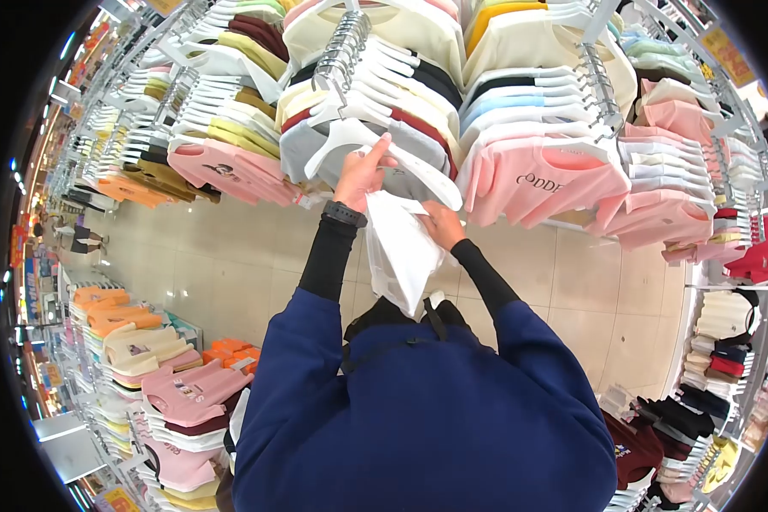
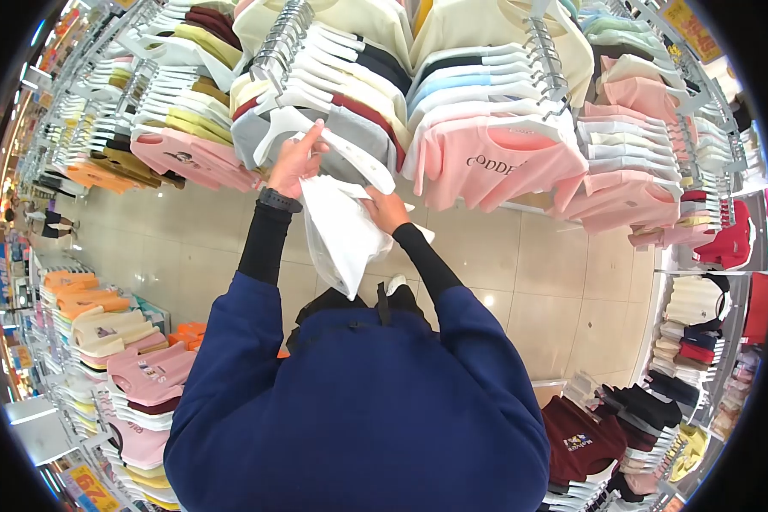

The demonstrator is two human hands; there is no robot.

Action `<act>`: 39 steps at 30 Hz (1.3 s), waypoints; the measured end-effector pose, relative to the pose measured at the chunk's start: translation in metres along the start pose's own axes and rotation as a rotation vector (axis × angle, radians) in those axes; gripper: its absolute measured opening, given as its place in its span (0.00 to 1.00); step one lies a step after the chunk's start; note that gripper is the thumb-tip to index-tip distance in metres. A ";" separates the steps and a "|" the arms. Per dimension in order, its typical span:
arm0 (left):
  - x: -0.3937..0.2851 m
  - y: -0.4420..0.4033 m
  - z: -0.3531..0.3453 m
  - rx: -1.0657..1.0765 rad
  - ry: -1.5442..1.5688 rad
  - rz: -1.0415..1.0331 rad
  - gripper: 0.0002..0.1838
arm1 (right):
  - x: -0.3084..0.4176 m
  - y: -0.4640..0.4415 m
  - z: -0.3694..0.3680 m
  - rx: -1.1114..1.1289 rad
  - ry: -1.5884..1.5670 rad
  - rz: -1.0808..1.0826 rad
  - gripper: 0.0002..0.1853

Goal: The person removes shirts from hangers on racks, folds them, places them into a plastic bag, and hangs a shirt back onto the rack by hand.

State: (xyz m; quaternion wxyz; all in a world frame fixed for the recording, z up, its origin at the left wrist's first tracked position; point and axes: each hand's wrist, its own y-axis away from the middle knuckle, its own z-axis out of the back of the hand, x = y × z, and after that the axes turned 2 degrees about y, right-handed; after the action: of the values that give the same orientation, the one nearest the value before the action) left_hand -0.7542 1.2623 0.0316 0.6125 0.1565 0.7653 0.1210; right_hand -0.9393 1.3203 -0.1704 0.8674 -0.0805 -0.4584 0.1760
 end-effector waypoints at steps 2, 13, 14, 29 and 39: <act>0.003 -0.005 0.003 -0.030 -0.035 -0.019 0.19 | -0.005 0.009 0.011 0.066 0.031 -0.099 0.13; 0.032 -0.057 0.021 -0.187 -0.228 -0.154 0.22 | 0.043 0.093 0.140 0.170 -0.046 -0.394 0.17; 0.036 -0.058 0.021 -0.193 -0.224 -0.172 0.23 | 0.050 0.094 0.151 0.159 -0.117 -0.414 0.18; 0.125 0.060 0.009 0.754 -0.313 -0.188 0.41 | 0.153 0.078 0.240 -0.008 -1.276 -0.367 0.21; 0.139 0.087 0.020 0.419 -0.259 -0.259 0.10 | 0.144 0.096 0.276 -0.225 -1.068 -0.413 0.26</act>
State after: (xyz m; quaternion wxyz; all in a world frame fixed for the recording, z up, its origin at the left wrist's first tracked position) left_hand -0.7546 1.3964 -0.0648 0.6700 0.1947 0.7024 -0.1405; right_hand -1.1140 1.4579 0.0679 0.5185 0.0189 -0.8543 -0.0304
